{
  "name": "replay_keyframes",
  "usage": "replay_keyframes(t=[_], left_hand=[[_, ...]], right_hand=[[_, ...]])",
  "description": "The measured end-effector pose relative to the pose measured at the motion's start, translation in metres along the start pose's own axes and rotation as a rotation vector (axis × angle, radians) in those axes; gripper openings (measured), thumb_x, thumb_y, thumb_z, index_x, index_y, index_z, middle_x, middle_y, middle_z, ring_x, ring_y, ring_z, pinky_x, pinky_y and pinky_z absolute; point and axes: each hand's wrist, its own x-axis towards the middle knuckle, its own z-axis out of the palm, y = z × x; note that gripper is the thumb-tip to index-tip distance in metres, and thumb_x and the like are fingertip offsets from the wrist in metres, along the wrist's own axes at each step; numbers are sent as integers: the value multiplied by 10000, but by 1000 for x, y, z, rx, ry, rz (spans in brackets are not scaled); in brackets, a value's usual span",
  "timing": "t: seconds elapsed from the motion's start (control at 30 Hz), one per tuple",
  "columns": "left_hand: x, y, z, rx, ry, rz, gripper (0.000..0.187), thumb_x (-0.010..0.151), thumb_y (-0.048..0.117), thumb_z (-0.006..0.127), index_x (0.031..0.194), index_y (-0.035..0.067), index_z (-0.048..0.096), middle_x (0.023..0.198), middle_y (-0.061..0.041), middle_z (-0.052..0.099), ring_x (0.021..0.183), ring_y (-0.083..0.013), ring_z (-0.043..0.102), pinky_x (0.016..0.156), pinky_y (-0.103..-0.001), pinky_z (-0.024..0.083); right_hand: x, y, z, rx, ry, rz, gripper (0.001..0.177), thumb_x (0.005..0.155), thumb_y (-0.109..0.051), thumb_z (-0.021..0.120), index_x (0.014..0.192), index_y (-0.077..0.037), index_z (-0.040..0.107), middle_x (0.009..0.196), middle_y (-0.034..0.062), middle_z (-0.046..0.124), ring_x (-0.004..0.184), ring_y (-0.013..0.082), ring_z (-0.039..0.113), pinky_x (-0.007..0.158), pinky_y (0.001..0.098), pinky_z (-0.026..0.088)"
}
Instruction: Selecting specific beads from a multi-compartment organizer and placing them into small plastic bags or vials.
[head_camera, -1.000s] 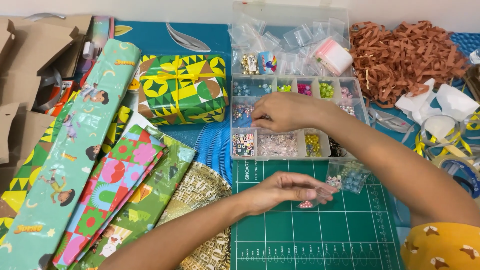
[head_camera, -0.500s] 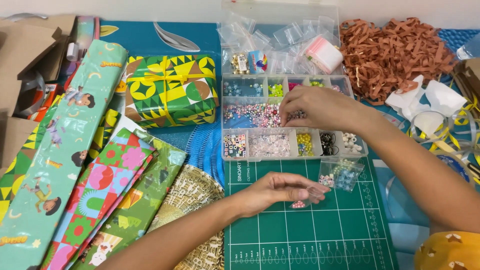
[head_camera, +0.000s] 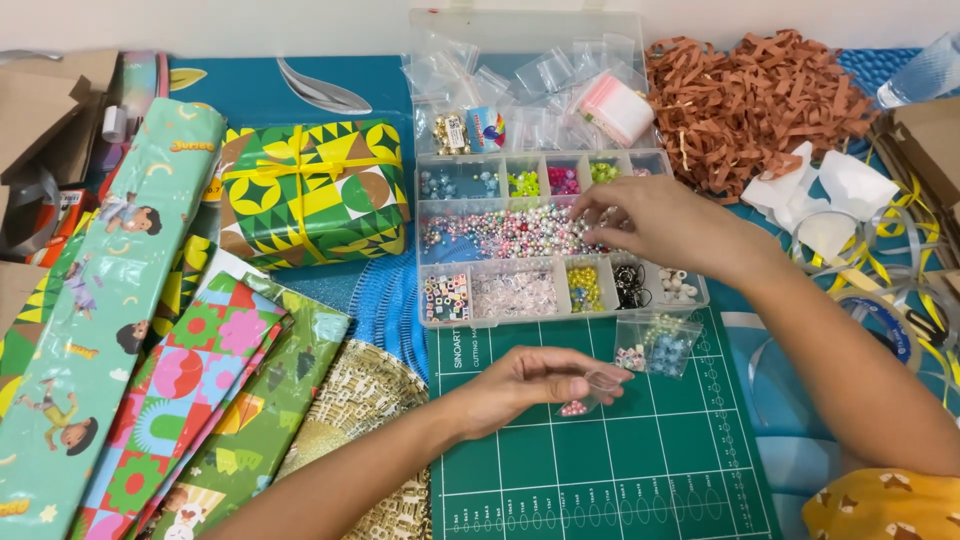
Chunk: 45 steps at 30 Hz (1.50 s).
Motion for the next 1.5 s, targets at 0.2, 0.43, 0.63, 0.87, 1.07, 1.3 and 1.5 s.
replay_keyframes(t=[0.2, 0.43, 0.63, 0.87, 1.07, 1.3, 1.5], left_hand=[[0, 0, 1, -7, 10, 2, 390, 1024, 271, 657, 1332, 33, 672, 1267, -209, 699, 1198, -278, 668, 1041, -353, 491], [-1, -3, 1, 6, 17, 19, 386, 1025, 273, 661, 1321, 27, 678, 1261, -216, 698, 1197, -282, 668, 1044, -361, 492], [-1, -3, 1, 0, 16, 30, 369, 1035, 254, 658, 1323, 24, 679, 1263, -216, 697, 1197, -287, 673, 1041, -354, 498], [-1, 3, 3, -5, 12, 24, 366, 1035, 252, 661, 1326, 33, 678, 1265, -199, 702, 1194, -264, 677, 1042, -334, 498], [0, -3, 1, 5, 11, 19, 381, 1032, 261, 656, 1333, 29, 673, 1262, -200, 702, 1192, -259, 674, 1034, -339, 499], [0, -2, 1, 8, 15, 6, 386, 1032, 259, 651, 1339, 26, 668, 1268, -215, 695, 1195, -280, 670, 1045, -354, 490], [-2, 1, 2, 6, 14, 2, 384, 1032, 267, 653, 1335, 32, 671, 1271, -214, 694, 1205, -282, 667, 1053, -365, 492]], right_hand=[[23, -11, 17, -63, -58, -10, 276, 941, -138, 707, 1208, -71, 726, 1101, 189, 730, 975, 358, 770, 808, 398, 661], [62, -18, 50, 69, -35, -117, 287, 880, -103, 764, 1166, -119, 754, 1088, 198, 755, 976, 373, 763, 791, 435, 646], [72, -39, 51, 130, -52, -159, 290, 910, -98, 739, 1200, -100, 739, 1099, 239, 743, 999, 384, 755, 824, 452, 643], [45, -41, 22, -242, 5, -160, 256, 963, -127, 666, 1208, -127, 741, 1074, 159, 754, 1012, 330, 751, 851, 421, 618], [42, -45, 23, -138, -15, -503, 328, 1005, 14, 514, 1252, -63, 714, 1248, 196, 708, 1232, 342, 635, 1072, 472, 501], [45, -7, 28, -252, 2, -414, 211, 1014, -208, 612, 1115, -115, 772, 1163, 91, 750, 1154, 227, 690, 1048, 354, 533], [35, 13, 24, -235, 59, -332, 153, 950, -198, 688, 1015, -105, 790, 1082, 74, 776, 1047, 272, 752, 927, 376, 599]])
